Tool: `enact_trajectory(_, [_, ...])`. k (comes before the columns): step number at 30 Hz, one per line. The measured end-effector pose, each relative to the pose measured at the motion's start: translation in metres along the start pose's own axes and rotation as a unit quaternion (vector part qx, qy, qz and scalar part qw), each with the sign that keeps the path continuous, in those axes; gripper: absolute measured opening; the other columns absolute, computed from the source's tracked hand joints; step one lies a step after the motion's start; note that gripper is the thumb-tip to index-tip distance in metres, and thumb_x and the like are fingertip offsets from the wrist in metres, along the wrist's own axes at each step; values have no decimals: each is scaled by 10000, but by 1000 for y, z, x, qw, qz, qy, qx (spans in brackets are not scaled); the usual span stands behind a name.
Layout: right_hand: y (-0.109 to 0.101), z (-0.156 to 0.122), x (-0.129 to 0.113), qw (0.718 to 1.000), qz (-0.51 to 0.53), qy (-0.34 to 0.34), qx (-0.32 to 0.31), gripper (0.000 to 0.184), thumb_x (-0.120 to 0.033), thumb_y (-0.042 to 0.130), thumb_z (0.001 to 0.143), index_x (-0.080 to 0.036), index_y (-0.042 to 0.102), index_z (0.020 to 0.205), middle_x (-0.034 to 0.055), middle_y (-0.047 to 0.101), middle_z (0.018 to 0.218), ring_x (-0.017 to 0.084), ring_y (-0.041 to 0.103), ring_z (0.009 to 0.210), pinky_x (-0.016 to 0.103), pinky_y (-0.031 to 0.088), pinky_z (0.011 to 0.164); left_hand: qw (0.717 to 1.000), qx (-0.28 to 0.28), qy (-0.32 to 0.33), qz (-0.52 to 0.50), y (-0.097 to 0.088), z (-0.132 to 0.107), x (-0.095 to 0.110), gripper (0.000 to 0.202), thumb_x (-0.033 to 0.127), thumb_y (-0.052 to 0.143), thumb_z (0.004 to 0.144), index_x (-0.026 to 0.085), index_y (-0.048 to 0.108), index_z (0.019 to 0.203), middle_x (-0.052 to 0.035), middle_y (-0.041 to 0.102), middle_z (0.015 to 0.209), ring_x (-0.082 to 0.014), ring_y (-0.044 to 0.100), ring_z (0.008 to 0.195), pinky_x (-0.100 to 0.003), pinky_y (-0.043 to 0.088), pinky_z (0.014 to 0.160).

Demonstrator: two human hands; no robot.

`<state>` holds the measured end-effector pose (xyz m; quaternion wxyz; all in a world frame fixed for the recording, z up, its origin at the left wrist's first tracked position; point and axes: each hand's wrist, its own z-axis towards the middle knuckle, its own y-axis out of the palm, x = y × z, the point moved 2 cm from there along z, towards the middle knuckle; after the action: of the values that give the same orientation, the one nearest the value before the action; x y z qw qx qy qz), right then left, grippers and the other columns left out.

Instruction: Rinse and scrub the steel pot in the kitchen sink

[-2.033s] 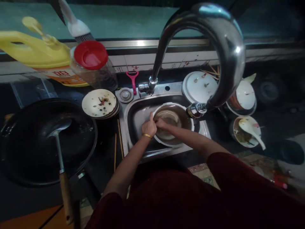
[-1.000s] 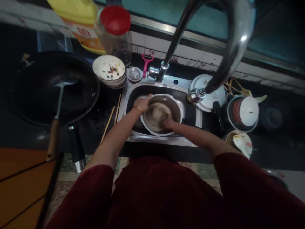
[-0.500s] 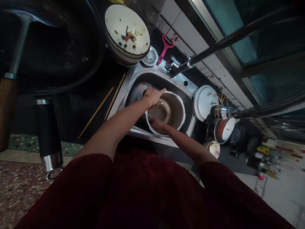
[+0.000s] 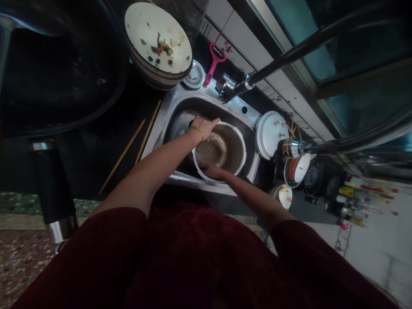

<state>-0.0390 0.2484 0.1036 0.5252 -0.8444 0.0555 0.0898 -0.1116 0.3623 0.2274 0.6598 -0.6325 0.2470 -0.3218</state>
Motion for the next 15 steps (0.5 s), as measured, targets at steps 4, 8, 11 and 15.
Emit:
enact_trajectory(4, [-6, -11, 18, 999, -44, 18, 11, 388, -249, 473, 895, -224, 625, 1251, 46, 691, 1144, 187, 633, 1039, 271, 473, 923, 1000, -4, 10, -1, 0, 3, -2, 807, 202, 540, 822, 275, 147, 1523, -95, 638, 1198, -267, 566, 1124, -415, 288, 1024])
enact_trajectory(8, [-41, -10, 64, 981, -139, 104, 89, 474, -133, 449, 856, -64, 557, 1313, 230, 463, 1403, 351, 411, 1320, 487, 311, 1087, 1000, -5, 19, 10, -2, 2, -1, 768, 258, 562, 830, 280, 203, 1508, -95, 641, 1198, -258, 575, 1111, -389, 320, 1003])
enact_trajectory(11, [-69, 19, 64, 965, -204, 29, 161, 572, -64, 323, 863, -50, 402, 1429, 155, 232, 1553, 289, 176, 1445, 461, 138, 1174, 1000, -7, 22, 19, -2, 1, 0, 715, 292, 556, 847, 294, 245, 1491, -91, 648, 1190, -252, 585, 1100, -372, 342, 980])
enact_trajectory(15, [-80, 39, 57, 955, -233, -45, 176, 579, -44, 274, 863, -52, 402, 1427, 103, 278, 1548, 228, 129, 1459, 405, 67, 1194, 1000, -4, 19, 8, -1, 0, 1, 683, 305, 533, 862, 286, 261, 1489, -103, 655, 1176, -267, 589, 1098, -382, 346, 973])
